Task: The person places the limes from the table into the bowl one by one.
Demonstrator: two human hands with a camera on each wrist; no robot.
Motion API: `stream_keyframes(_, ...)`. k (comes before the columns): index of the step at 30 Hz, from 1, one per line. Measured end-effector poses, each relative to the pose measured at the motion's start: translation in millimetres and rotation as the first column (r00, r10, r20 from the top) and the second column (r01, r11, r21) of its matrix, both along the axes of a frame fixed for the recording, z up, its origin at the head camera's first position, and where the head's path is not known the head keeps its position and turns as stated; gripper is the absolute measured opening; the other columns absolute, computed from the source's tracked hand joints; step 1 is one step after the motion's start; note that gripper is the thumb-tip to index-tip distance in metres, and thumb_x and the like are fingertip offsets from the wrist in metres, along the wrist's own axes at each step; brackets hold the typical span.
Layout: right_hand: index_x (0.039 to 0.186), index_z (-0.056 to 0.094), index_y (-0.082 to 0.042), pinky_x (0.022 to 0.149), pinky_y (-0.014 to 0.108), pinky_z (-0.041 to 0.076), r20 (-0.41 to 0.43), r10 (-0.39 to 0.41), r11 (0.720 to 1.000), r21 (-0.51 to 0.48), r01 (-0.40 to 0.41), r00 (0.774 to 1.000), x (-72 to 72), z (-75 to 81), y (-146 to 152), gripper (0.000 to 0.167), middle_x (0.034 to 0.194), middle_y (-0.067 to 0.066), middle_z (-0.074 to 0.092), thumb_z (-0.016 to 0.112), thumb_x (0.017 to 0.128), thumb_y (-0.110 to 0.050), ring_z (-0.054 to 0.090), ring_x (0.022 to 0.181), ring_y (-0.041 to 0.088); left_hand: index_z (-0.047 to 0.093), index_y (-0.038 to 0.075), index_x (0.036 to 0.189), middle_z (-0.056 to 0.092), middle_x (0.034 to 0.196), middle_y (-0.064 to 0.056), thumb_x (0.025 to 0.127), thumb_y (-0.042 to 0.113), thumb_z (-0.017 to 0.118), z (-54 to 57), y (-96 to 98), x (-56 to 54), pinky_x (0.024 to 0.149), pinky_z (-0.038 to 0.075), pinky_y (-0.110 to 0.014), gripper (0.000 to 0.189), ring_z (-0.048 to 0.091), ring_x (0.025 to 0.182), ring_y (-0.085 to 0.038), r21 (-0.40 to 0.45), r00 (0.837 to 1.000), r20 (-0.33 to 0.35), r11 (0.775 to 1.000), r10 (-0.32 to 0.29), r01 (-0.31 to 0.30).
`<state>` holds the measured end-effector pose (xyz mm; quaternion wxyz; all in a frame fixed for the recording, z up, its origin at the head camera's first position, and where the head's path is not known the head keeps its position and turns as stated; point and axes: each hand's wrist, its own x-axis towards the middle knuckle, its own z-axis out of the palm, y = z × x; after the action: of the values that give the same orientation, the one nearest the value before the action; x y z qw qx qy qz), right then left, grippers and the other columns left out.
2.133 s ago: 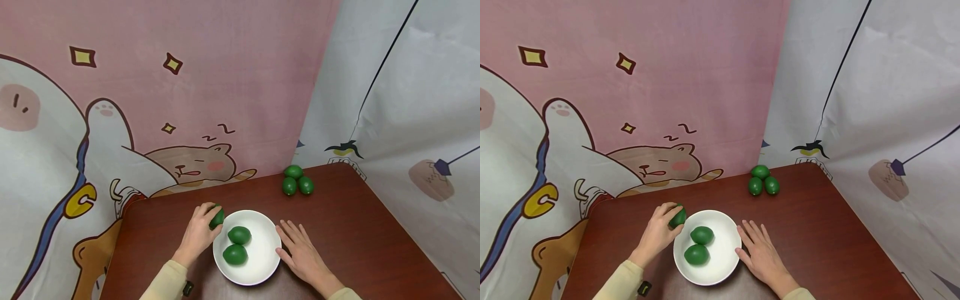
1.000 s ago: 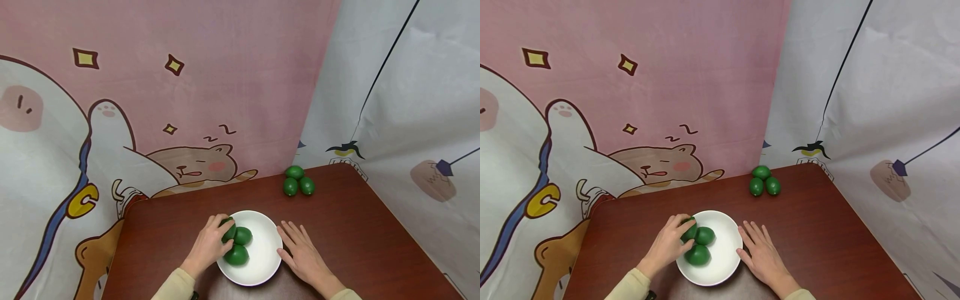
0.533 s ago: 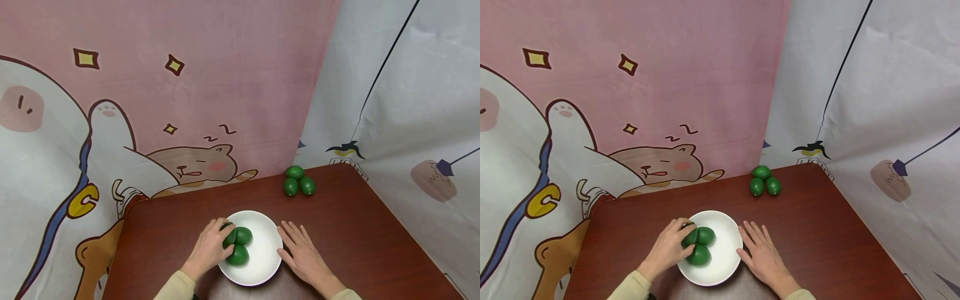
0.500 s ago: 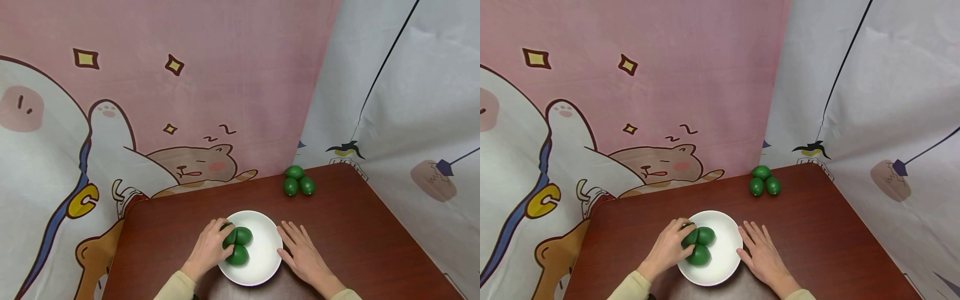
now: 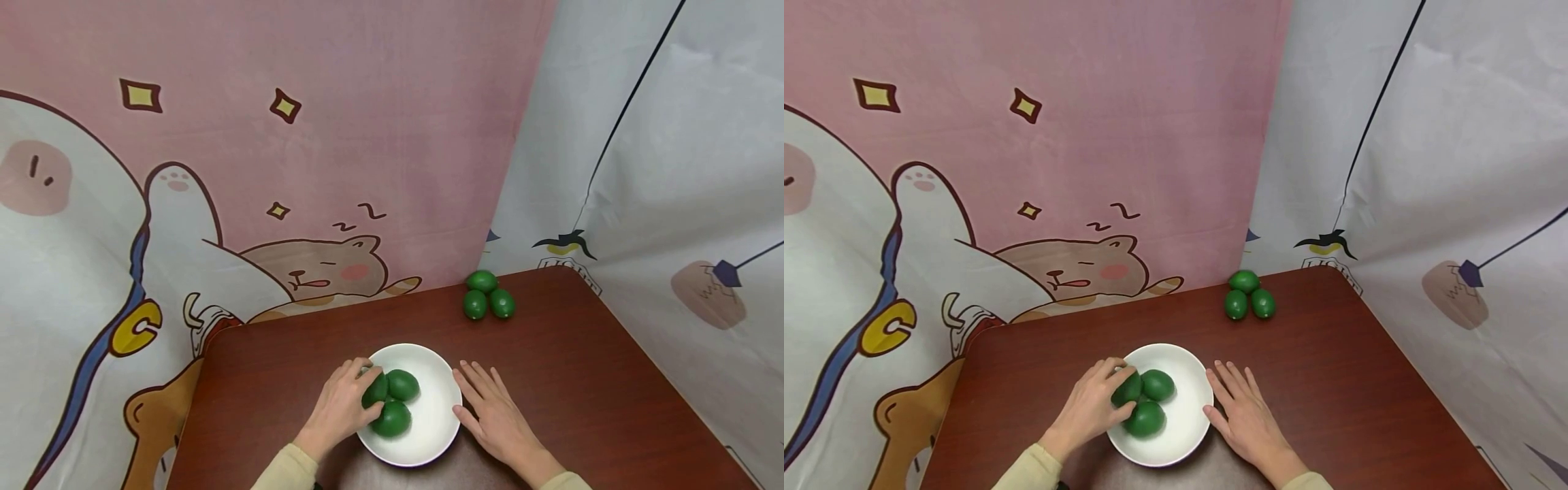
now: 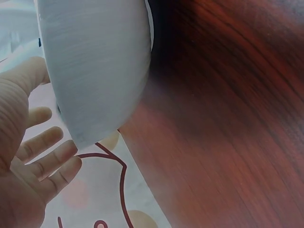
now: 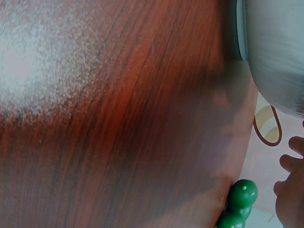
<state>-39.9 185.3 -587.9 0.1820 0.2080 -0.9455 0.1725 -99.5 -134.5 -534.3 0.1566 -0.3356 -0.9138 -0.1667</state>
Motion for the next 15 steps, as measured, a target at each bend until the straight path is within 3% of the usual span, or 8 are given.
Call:
stream_keyframes(6, 0.152, 0.053, -0.008, 0.125, 0.048, 0.016, -0.005, 0.002, 1.000, 0.002, -0.002, 1.000, -0.2, -0.9, 0.4, 0.064, 0.156, 0.015, 0.051, 0.060, 0.101, -0.046, 0.048, 0.142, 0.039, 0.074, 0.008, 0.118, 0.066, 0.113, -0.007, 0.068, 0.030, 0.093, -2.2, -2.9, 0.0, 0.077, 0.056, -0.037, 0.057, 0.064, 0.093, -0.026, 0.019, 1.000, -0.026, 1.000, -0.011, 0.012)
stream_keyframes(12, 0.151, 0.053, -0.007, 0.128, 0.035, -0.003, -0.024, 0.021, 1.000, -0.006, -0.021, 0.999, -1.3, -1.6, 1.6, 0.064, 0.154, 0.017, 0.052, 0.055, 0.103, -0.048, 0.049, 0.140, 0.042, 0.073, 0.011, 0.122, 0.065, 0.117, -0.006, 0.069, 0.034, 0.091, -3.3, -7.5, 2.2, 0.077, 0.056, -0.037, 0.061, 0.063, 0.096, -0.022, 0.029, 0.999, -0.031, 1.000, 0.009, -0.008)
stream_keyframes(15, 0.151, 0.053, -0.006, 0.127, 0.032, -0.007, -0.033, 0.028, 1.000, -0.011, -0.028, 0.999, -1.9, -1.8, 1.9, 0.064, 0.153, 0.018, 0.052, 0.051, 0.105, -0.050, 0.049, 0.139, 0.043, 0.072, 0.011, 0.124, 0.065, 0.118, -0.006, 0.069, 0.035, 0.091, -4.1, -10.5, 3.4, 0.080, 0.057, -0.038, 0.063, 0.063, 0.099, -0.021, 0.030, 0.999, -0.043, 0.999, 0.020, -0.019)
